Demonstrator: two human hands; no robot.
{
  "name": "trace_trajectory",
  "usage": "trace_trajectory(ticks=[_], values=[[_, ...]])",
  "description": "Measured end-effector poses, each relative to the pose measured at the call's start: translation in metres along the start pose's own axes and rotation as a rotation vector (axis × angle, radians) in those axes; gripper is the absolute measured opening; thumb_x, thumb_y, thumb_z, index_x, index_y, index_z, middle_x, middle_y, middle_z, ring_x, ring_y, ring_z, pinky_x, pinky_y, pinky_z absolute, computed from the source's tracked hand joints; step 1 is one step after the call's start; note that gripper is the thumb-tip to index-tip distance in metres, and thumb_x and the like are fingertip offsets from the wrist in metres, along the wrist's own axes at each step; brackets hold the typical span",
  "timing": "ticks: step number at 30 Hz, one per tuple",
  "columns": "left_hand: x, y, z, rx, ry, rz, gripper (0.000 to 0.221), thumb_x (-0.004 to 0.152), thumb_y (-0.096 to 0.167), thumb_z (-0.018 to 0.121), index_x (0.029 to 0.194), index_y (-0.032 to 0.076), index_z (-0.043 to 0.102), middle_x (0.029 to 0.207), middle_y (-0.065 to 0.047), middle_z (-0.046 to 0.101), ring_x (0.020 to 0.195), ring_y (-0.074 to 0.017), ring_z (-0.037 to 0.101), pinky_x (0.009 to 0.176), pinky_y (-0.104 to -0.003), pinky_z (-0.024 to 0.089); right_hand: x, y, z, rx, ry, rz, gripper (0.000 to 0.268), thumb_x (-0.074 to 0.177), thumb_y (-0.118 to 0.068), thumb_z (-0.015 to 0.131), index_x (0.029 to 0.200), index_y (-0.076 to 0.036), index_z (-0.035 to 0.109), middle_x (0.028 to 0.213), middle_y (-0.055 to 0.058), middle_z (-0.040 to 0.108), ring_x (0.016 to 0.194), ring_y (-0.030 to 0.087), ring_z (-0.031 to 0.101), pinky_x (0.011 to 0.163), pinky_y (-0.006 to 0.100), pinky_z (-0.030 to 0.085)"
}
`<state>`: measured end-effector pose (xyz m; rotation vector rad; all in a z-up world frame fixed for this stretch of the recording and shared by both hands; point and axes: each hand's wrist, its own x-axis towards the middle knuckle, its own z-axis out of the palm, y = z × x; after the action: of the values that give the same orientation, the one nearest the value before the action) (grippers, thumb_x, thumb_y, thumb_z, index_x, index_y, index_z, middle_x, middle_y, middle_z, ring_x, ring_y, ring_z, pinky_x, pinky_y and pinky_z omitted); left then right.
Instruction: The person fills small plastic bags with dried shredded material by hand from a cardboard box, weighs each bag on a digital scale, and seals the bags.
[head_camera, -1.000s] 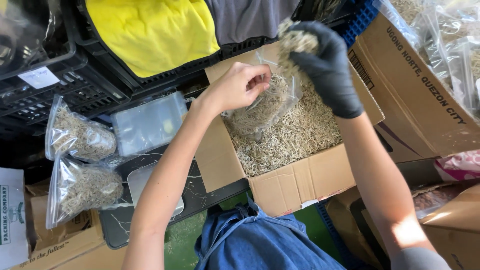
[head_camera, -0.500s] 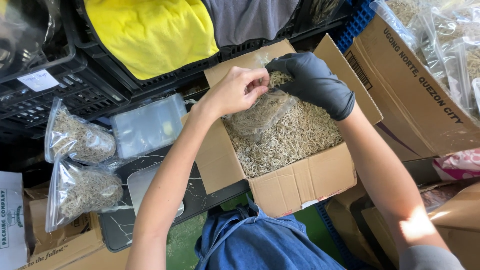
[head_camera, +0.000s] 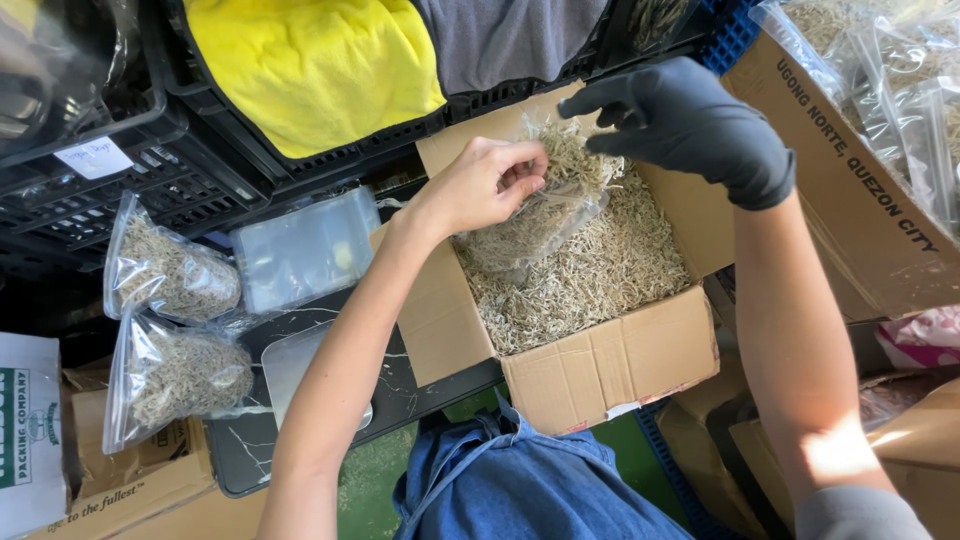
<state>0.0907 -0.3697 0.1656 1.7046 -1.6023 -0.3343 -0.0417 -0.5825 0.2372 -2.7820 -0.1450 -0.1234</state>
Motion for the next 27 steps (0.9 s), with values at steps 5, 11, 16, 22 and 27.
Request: trace_trajectory(ticks=[5,11,16,22,27], values=[[-0.002,0.003,-0.002,0.007,-0.006,-0.015,0.008,0.098,0.006,0.061,0.091,0.010,0.058,0.074,-0.004,0.065,0.065,-0.0150,0.056,0.066,-0.032,0.044,-0.025,0.011,0.000,0.002,0.158,0.009,0.035,0.101,-0.011,0.049,0.126,-0.006,0.074,0.117,0.012,0.076,0.103,0.028,0.072,0.083,0.041,0.051],[0.002,0.008,0.001,0.002,-0.021,-0.021,0.009,0.098,0.007,0.063,0.089,0.009,0.060,0.074,-0.005,0.065,0.066,-0.0165,0.057,0.067,-0.033,0.044,-0.015,-0.016,0.010,0.092,-0.020,0.059,0.039,0.093,-0.024,0.074,0.130,-0.011,0.073,0.106,0.008,0.074,0.076,0.021,0.070,0.075,0.036,0.053],[-0.001,0.006,0.005,-0.050,-0.015,0.035,0.013,0.097,0.000,0.062,0.086,0.006,0.058,0.070,-0.006,0.064,0.060,-0.0142,0.060,0.064,-0.031,0.046,0.029,-0.010,0.038,-0.084,-0.274,0.168,0.012,0.090,-0.010,0.060,0.086,-0.017,0.070,0.057,0.000,0.054,0.052,0.013,0.041,0.052,0.029,0.036],[-0.015,-0.025,0.025,-0.197,0.041,-0.019,0.012,0.100,0.005,0.059,0.088,0.006,0.061,0.077,-0.015,0.064,0.065,-0.0243,0.074,0.056,-0.032,0.060,0.074,0.084,0.156,-0.108,-0.276,0.033,0.025,0.089,-0.028,0.066,0.092,-0.006,0.077,0.083,0.019,0.075,0.084,0.041,0.072,0.067,0.046,0.058],[-0.018,-0.022,0.020,-0.216,0.075,-0.007,0.010,0.100,0.004,0.059,0.090,0.003,0.061,0.078,-0.018,0.064,0.067,-0.0289,0.075,0.057,-0.035,0.061,0.067,0.055,0.117,-0.008,-0.363,0.032,0.024,0.089,-0.025,0.062,0.097,-0.006,0.075,0.094,0.025,0.075,0.094,0.047,0.071,0.075,0.052,0.058]])
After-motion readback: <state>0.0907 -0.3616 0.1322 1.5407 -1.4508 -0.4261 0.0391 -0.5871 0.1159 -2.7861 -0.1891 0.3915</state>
